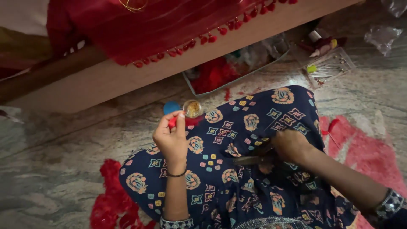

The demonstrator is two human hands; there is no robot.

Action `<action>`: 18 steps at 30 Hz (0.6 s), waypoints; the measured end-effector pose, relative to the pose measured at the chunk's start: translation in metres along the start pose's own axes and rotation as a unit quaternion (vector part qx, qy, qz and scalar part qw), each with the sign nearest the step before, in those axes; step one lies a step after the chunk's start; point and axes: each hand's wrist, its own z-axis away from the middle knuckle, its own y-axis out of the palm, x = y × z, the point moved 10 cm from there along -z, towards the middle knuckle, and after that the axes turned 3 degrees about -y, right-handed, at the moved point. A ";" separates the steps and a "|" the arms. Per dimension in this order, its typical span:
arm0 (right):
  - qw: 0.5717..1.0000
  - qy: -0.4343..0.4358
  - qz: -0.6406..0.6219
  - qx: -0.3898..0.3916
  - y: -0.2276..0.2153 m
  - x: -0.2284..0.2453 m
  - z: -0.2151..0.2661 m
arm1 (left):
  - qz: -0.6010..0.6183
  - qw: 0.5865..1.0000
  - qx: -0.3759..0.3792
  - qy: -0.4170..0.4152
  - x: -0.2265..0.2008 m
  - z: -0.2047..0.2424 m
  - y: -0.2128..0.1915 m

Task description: Attaching red decorative tassels to the edge of a red and gold fabric.

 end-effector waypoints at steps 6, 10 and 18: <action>0.965 -0.093 0.068 -0.237 -0.030 -0.016 -0.041 | 0.018 0.999 0.017 -0.029 0.008 0.008 0.018; 0.971 -0.066 0.013 -0.230 -0.058 -0.022 -0.033 | 0.050 0.997 0.027 -0.054 0.023 0.010 0.018; 0.826 -0.104 -0.399 -0.384 -0.182 0.032 0.021 | 0.201 0.960 0.069 -0.183 0.016 0.021 0.042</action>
